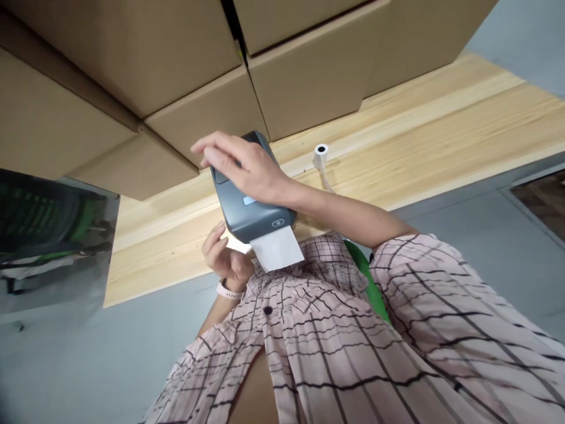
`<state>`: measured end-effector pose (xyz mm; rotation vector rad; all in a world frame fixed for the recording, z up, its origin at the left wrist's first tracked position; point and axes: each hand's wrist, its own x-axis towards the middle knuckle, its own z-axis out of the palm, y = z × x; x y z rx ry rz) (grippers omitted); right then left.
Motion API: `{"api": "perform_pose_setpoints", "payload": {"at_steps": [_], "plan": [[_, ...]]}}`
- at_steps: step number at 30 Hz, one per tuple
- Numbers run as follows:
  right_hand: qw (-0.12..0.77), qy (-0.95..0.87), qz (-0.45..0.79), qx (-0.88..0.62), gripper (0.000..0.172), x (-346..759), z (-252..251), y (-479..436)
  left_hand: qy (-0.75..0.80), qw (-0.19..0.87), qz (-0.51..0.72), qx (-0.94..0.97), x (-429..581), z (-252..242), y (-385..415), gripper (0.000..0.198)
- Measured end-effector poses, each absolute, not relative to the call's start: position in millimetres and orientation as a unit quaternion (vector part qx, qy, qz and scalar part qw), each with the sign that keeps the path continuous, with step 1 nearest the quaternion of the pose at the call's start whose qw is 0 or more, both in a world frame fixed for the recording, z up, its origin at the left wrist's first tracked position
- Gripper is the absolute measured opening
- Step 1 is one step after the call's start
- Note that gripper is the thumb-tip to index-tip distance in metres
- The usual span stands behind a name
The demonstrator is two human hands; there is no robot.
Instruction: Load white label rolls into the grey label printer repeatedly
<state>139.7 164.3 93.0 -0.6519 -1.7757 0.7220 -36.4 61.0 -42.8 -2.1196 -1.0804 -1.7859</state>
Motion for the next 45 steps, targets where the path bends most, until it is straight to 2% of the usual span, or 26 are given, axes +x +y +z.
{"api": "perform_pose_setpoints", "payload": {"at_steps": [3,5,10,14,17,19,22,26,29,32,36,40,45], "plan": [[0.542,-0.668,0.424,-0.284,0.056,139.7,91.5,172.0,-0.421,0.154,-0.531,-0.719,-41.8,-61.3,30.4,0.054],[0.542,-0.654,0.448,-0.277,0.056,139.4,90.4,172.7,-0.440,0.148,-0.477,-0.746,-41.5,-71.7,17.6,0.051],[0.519,-0.672,0.457,-0.265,0.043,139.9,89.6,169.1,-0.446,0.065,-0.474,-0.756,-32.0,-64.4,22.8,0.028],[0.510,-0.680,0.457,-0.262,0.030,143.1,89.6,170.6,-0.404,0.108,-0.520,-0.745,-22.6,-45.4,26.8,0.025],[0.476,-0.747,0.375,-0.275,0.025,155.4,88.7,166.6,-0.397,0.108,-0.549,-0.728,-19.9,-37.8,19.8,0.018],[0.432,-0.801,0.287,-0.299,0.036,168.5,84.2,159.3,-0.409,0.072,-0.565,-0.713,-21.5,-34.4,16.1,0.017],[0.384,-0.816,0.250,-0.353,0.070,186.6,68.4,146.2,-0.449,-0.005,-0.616,-0.647,-25.1,-28.2,21.3,0.032],[0.406,-0.737,0.336,-0.423,0.102,192.2,46.4,134.8,-0.495,-0.146,-0.605,-0.606,-21.7,-19.8,41.2,0.060],[0.434,-0.655,0.435,-0.439,0.119,186.3,44.2,130.3,-0.471,-0.278,-0.575,-0.608,-13.5,-18.4,46.9,0.078],[0.443,-0.599,0.494,-0.448,0.128,182.4,52.0,127.7,-0.444,-0.354,-0.581,-0.583,-6.5,-20.1,43.4,0.089],[0.437,-0.592,0.485,-0.472,0.125,183.4,60.8,128.5,-0.437,-0.374,-0.591,-0.566,-2.5,-22.9,41.0,0.096],[0.472,-0.576,0.502,-0.439,0.122,183.7,50.4,126.3,-0.435,-0.374,-0.611,-0.545,0.0,-26.7,42.1,0.091],[0.516,-0.501,0.554,-0.419,0.092,183.4,8.7,108.1,-0.442,-0.376,-0.643,-0.499,0.3,-29.1,39.8,0.074]]}}
